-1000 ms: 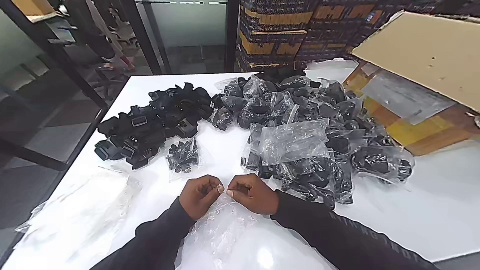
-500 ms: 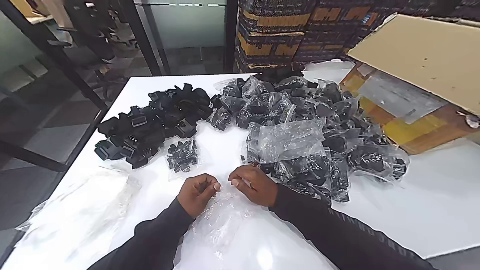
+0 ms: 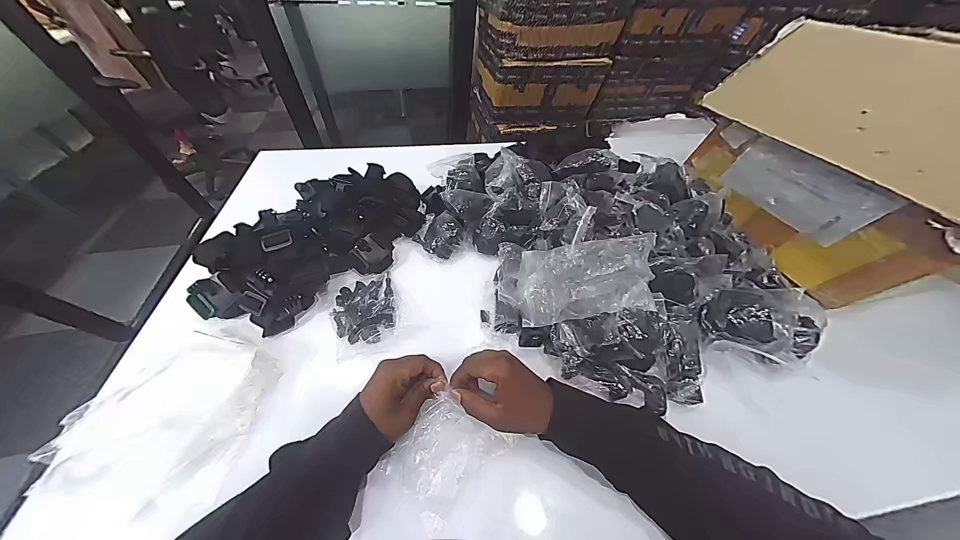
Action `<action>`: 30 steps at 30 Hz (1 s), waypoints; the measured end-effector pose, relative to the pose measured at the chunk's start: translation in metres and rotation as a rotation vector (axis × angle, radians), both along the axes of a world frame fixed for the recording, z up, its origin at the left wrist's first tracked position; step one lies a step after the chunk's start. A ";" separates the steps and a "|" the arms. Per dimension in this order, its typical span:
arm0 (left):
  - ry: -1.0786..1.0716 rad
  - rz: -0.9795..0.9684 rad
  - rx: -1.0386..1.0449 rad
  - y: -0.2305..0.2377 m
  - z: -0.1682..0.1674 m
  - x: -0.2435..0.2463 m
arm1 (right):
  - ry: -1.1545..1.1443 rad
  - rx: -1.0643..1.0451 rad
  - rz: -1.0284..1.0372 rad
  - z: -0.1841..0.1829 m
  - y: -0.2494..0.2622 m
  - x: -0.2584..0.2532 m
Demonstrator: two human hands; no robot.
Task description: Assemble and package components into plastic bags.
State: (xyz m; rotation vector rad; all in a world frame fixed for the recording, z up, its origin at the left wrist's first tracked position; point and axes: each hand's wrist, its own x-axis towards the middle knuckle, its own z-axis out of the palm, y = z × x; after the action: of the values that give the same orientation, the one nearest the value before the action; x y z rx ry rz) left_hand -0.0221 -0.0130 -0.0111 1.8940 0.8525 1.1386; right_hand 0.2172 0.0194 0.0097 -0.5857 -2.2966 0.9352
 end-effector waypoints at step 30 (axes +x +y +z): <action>0.235 0.015 0.220 -0.002 0.001 0.003 | -0.015 0.063 0.015 -0.006 0.001 -0.003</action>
State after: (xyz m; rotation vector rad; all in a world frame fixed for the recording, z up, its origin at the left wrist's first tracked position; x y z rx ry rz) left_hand -0.0189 -0.0154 -0.0100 2.2398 0.8990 1.0688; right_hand 0.2145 0.0206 0.0040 -0.5509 -2.3376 0.8651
